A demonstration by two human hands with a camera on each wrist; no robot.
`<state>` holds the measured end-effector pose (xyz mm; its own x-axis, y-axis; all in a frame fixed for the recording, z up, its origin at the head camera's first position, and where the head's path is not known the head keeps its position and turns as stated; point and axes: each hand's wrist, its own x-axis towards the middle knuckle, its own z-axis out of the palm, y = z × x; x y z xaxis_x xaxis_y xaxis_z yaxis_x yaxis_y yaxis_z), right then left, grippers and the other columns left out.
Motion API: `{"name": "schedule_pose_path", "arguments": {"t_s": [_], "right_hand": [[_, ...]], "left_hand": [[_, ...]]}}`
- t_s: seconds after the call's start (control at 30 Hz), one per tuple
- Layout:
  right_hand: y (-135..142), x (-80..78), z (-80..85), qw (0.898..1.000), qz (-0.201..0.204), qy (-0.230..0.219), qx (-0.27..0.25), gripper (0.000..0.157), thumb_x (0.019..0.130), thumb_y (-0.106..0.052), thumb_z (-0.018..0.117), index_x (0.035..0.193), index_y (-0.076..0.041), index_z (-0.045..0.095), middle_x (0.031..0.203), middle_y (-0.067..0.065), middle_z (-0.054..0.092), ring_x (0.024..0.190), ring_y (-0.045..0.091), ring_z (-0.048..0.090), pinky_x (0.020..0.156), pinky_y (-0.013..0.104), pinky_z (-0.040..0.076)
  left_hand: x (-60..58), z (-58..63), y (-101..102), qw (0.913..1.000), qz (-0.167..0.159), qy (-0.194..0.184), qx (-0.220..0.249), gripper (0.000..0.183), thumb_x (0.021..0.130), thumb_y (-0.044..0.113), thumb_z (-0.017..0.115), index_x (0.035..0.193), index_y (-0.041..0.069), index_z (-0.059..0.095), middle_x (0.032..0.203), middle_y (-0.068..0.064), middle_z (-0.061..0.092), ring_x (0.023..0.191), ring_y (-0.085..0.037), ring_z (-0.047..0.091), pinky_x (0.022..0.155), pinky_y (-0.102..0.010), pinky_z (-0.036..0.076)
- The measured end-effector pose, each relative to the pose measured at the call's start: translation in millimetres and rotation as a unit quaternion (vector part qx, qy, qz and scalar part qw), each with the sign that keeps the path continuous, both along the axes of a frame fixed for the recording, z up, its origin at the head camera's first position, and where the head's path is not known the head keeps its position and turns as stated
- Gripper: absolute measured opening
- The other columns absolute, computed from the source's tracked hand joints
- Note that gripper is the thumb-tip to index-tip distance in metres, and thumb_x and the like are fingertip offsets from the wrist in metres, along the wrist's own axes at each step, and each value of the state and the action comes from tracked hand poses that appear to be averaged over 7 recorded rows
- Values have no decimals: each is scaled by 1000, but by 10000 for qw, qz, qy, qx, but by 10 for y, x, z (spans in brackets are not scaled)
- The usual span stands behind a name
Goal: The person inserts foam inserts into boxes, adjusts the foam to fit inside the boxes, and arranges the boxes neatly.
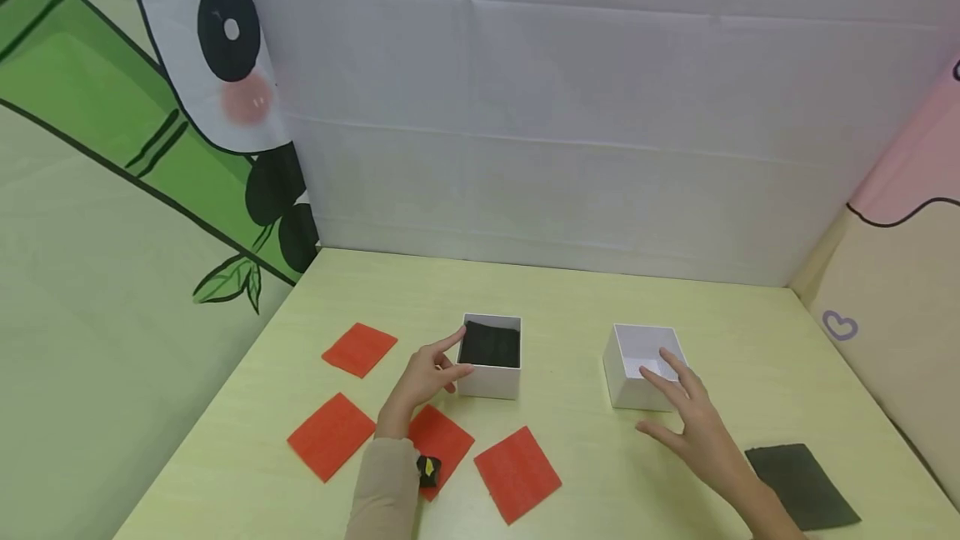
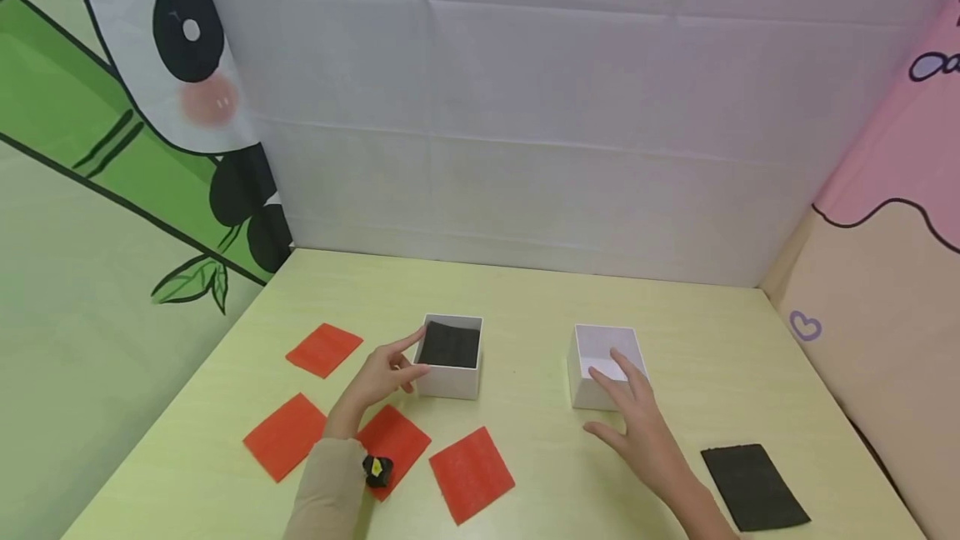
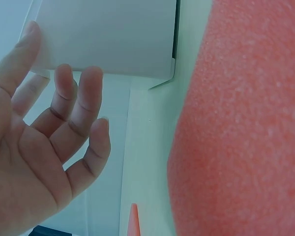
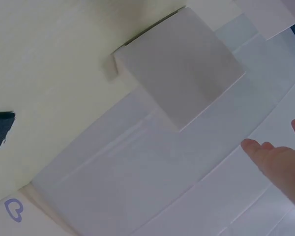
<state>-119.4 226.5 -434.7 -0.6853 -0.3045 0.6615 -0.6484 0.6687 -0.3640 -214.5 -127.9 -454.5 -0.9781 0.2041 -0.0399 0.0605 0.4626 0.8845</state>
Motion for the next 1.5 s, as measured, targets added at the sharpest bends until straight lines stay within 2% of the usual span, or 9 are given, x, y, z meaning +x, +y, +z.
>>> {"name": "schedule_pose_path", "arguments": {"t_s": [0.13,0.17,0.3,0.4,0.6,0.73,0.9,1.2,1.5], "right_hand": [[131,33,-35,9998,-77,104,-140,65,76,-43,61,119,5,51,134,25,30,126,21,25,99,13,16],[160,47,-44,9997,-185,70,-138,65,76,-45,59,119,4,52,133,25,31,125,23,26,99,17,21],[246,132,-88,9977,-623,-242,-73,59,67,-24,77,116,0,55,131,26,33,116,41,32,85,51,37],[304,202,-118,9958,-814,-426,-26,61,59,-9,80,115,-1,55,130,27,33,109,51,34,68,62,36],[499,298,-192,9922,-1059,-664,-7,60,62,-6,79,116,1,54,131,26,32,111,52,32,67,62,36],[675,336,-249,9899,-1127,-852,-69,57,67,-8,76,118,0,52,132,27,29,113,53,28,70,66,31],[880,360,-341,9903,-1108,-833,-32,58,65,-7,77,117,4,52,125,34,31,104,57,32,69,67,30],[1164,440,-416,9811,-1221,-1496,138,57,71,-6,73,119,10,47,125,38,28,108,59,27,73,70,25],[1336,482,-446,9766,-1395,-1611,303,58,72,-9,72,123,4,48,122,39,31,106,59,29,69,69,28]], "left_hand": [[5,-5,-12,10000,-2,-20,-13,69,77,19,71,137,19,38,63,-9,52,55,-24,57,54,-28,36],[5,-10,-15,10000,2,-30,-25,69,76,19,71,137,19,38,64,-9,52,55,-23,56,54,-28,36],[4,-12,-26,10000,6,-47,-3,69,77,20,71,137,20,38,64,-9,52,55,-22,56,54,-28,36],[12,-10,-38,10000,-26,-27,25,69,77,20,71,137,20,38,64,-9,52,55,-22,56,54,-28,36],[27,-20,-62,9999,-85,31,129,68,77,19,71,137,18,39,62,-10,52,56,-28,57,55,-29,37],[24,-25,-56,10000,-17,20,54,68,77,20,71,137,20,38,63,-9,52,55,-25,56,54,-28,37],[20,-36,-46,10000,55,-29,-42,68,77,22,70,137,22,37,64,-7,52,54,-20,55,53,-28,35],[21,-53,-53,10000,6,7,15,68,77,21,70,137,21,37,63,-9,52,54,-21,56,53,-28,36],[28,-42,-59,10000,5,23,38,68,77,21,70,137,20,38,62,-8,52,54,-21,56,53,-28,35]]}}
